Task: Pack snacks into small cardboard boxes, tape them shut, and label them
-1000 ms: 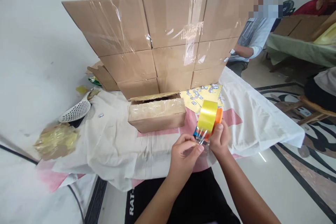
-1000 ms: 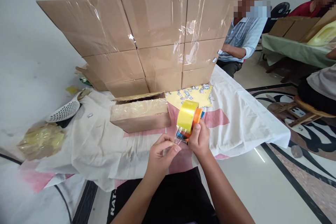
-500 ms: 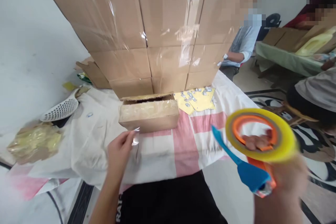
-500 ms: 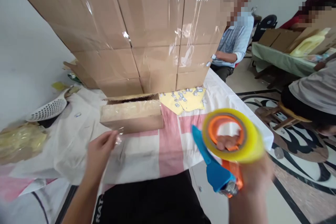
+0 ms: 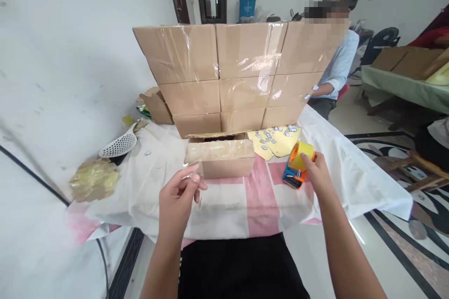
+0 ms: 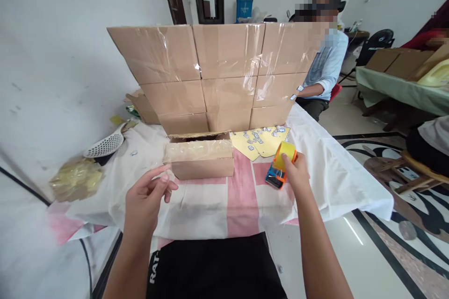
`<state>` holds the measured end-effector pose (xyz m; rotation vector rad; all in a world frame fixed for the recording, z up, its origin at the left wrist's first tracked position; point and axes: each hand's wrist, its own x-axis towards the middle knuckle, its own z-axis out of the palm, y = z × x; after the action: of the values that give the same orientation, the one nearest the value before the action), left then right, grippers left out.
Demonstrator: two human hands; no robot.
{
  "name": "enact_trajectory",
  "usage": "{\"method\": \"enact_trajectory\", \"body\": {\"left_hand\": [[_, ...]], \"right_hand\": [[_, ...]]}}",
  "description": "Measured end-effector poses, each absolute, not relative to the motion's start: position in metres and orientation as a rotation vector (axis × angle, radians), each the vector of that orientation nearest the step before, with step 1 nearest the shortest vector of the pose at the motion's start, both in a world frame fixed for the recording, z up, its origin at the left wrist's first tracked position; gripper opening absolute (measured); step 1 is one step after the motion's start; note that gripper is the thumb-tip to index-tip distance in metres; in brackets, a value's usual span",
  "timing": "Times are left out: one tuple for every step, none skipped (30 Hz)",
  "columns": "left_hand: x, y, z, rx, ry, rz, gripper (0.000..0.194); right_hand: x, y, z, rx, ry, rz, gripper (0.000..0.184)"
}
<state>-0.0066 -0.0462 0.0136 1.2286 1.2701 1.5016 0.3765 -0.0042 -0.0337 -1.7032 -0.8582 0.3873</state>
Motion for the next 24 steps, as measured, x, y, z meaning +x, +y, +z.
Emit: {"method": "enact_trajectory", "body": {"left_hand": [[-0.007,-0.049,0.016,1.234,1.270,1.507,0.035],[-0.006,-0.052,0.019,1.238,1.276,1.513,0.036],[-0.004,-0.055,0.022,1.239,1.292,1.524,0.036],[-0.002,-0.059,0.025,1.233,1.319,1.536,0.036],[0.001,-0.063,0.028,1.220,1.353,1.549,0.037],[0.003,-0.068,0.030,1.205,1.386,1.561,0.039],[0.005,-0.072,0.031,1.191,1.415,1.570,0.042],[0.006,-0.077,0.032,1.181,1.435,1.574,0.045],[0.007,-0.081,0.032,1.179,1.445,1.575,0.048],[0.008,-0.085,0.032,1.184,1.450,1.575,0.049],[0.008,-0.089,0.031,1.195,1.451,1.576,0.049],[0.008,-0.092,0.029,1.207,1.451,1.575,0.049],[0.007,-0.094,0.027,1.217,1.448,1.574,0.048],[0.005,-0.095,0.025,1.226,1.442,1.571,0.048],[0.002,-0.095,0.022,1.233,1.446,1.563,0.048],[-0.003,-0.094,0.019,1.232,1.473,1.556,0.048],[-0.010,-0.092,0.015,1.219,1.535,1.551,0.047],[-0.019,-0.090,0.012,1.197,1.629,1.545,0.044],[-0.028,-0.087,0.007,1.169,1.738,1.537,0.041],[-0.038,-0.084,0.003,1.137,1.846,1.528,0.037],[-0.047,-0.081,-0.002,1.108,1.930,1.522,0.035],[-0.054,-0.078,-0.006,1.089,1.971,1.524,0.034],[-0.058,-0.075,-0.009,1.090,1.975,1.535,0.035],[-0.059,-0.072,-0.012,1.112,1.948,1.555,0.037]], "right_hand": [[0.374,-0.010,-0.027,-1.810,-0.881,0.223,0.063],[0.368,-0.016,-0.017,-1.879,-0.920,0.061,0.070],[0.357,-0.021,-0.006,-1.887,-0.984,-0.066,0.073],[0.342,-0.027,0.007,-1.818,-1.083,-0.126,0.070],[0.323,-0.031,0.021,-1.683,-1.227,-0.070,0.057],[0.300,-0.035,0.035,-1.537,-1.350,0.050,0.043],[0.275,-0.038,0.047,-1.413,-1.476,0.229,0.034],[0.250,-0.041,0.058,-1.293,-1.586,0.382,0.028],[0.226,-0.042,0.068,-1.193,-1.700,0.505,0.025],[0.203,-0.043,0.075,-1.114,-1.797,0.562,0.025],[0.183,-0.043,0.080,-1.066,-1.890,0.587,0.030],[0.167,-0.043,0.083,-1.029,-1.990,0.585,0.034],[0.155,-0.042,0.086,-1.003,-2.075,0.552,0.031],[0.147,-0.042,0.088,-0.980,-2.147,0.502,0.023],[0.144,-0.041,0.090,-0.948,-2.197,0.435,0.013],[0.146,-0.040,0.094,-0.911,-2.201,0.351,0.013],[0.151,-0.040,0.100,-0.877,-2.152,0.252,0.019],[0.160,-0.040,0.108,-0.858,-2.055,0.143,0.022],[0.171,-0.040,0.118,-0.846,-1.928,0.034,0.020],[0.184,-0.040,0.129,-0.865,-1.778,-0.073,0.018],[0.195,-0.040,0.141,-0.902,-1.667,-0.162,0.016],[0.205,-0.038,0.152,-0.934,-1.643,-0.204,0.017],[0.212,-0.035,0.161,-0.955,-1.696,-0.196,0.018],[0.216,-0.029,0.167,-0.967,-1.794,-0.136,0.021]]}}
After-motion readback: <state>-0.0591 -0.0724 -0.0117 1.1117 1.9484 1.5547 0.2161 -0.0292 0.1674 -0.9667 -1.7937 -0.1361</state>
